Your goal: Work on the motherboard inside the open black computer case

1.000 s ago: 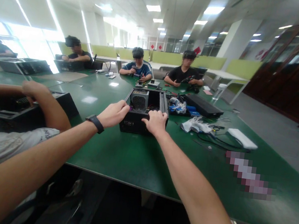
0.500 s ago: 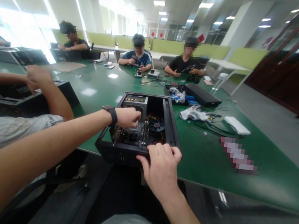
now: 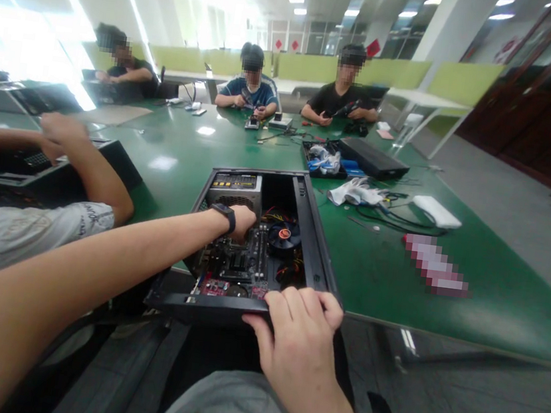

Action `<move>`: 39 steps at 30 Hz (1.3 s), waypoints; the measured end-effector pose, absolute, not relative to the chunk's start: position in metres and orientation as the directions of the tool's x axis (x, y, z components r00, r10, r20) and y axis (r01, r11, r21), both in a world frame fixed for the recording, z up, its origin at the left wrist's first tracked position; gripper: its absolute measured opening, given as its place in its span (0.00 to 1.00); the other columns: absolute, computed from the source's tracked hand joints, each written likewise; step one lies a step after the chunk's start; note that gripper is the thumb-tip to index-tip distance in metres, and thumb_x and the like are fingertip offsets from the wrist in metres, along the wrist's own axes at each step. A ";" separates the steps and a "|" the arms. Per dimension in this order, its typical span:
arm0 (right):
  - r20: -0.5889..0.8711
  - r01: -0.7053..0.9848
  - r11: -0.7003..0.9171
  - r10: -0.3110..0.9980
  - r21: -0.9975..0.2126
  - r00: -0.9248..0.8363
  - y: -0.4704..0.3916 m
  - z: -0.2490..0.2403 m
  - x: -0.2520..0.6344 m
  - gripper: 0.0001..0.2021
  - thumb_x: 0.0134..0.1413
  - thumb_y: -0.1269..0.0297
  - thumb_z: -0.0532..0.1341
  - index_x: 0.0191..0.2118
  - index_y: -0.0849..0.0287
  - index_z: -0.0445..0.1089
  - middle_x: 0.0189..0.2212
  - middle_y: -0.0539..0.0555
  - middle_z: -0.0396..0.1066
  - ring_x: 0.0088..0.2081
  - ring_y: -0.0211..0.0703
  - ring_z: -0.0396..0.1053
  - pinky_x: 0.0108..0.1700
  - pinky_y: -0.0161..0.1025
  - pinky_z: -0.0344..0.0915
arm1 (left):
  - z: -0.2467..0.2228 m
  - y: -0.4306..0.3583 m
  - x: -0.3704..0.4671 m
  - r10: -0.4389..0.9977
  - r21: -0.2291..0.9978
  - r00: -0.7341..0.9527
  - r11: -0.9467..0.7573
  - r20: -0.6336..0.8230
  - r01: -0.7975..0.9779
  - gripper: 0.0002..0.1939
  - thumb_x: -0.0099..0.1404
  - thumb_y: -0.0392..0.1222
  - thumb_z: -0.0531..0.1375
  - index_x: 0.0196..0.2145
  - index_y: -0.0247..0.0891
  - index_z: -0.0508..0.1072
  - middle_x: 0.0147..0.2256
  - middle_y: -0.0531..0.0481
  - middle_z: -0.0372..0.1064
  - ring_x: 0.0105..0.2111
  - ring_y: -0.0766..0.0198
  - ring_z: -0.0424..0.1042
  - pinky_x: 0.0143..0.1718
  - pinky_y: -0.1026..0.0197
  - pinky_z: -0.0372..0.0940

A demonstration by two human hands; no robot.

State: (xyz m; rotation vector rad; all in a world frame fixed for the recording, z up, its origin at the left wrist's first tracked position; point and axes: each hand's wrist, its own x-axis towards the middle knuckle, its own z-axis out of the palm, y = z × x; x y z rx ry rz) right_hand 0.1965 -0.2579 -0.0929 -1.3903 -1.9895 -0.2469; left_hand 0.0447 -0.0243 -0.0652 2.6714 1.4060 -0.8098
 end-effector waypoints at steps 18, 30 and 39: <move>0.629 0.891 0.409 0.750 -0.197 -0.205 -0.258 -0.096 0.198 0.09 0.60 0.55 0.63 0.38 0.54 0.68 0.29 0.50 0.69 0.37 0.45 0.62 0.48 0.48 0.50 | -0.068 -0.024 0.045 0.767 -0.175 0.421 -0.556 -0.485 0.812 0.34 0.37 0.43 0.78 0.45 0.34 0.82 0.47 0.34 0.78 0.49 0.44 0.76 0.50 0.56 0.70; 0.614 0.890 0.399 0.766 -0.221 -0.191 -0.258 -0.098 0.197 0.09 0.61 0.54 0.63 0.38 0.54 0.69 0.30 0.50 0.69 0.37 0.46 0.62 0.49 0.49 0.50 | -0.070 -0.023 0.044 0.744 -0.228 0.441 -0.606 -0.503 0.762 0.34 0.42 0.44 0.76 0.48 0.29 0.80 0.48 0.33 0.78 0.48 0.46 0.76 0.48 0.57 0.70; 0.624 0.891 0.403 0.756 -0.207 -0.197 -0.259 -0.098 0.198 0.10 0.60 0.54 0.63 0.39 0.54 0.69 0.30 0.50 0.69 0.37 0.46 0.63 0.49 0.50 0.51 | -0.069 -0.024 0.044 0.749 -0.224 0.435 -0.597 -0.500 0.770 0.30 0.40 0.44 0.76 0.43 0.33 0.82 0.45 0.36 0.79 0.46 0.47 0.77 0.47 0.58 0.70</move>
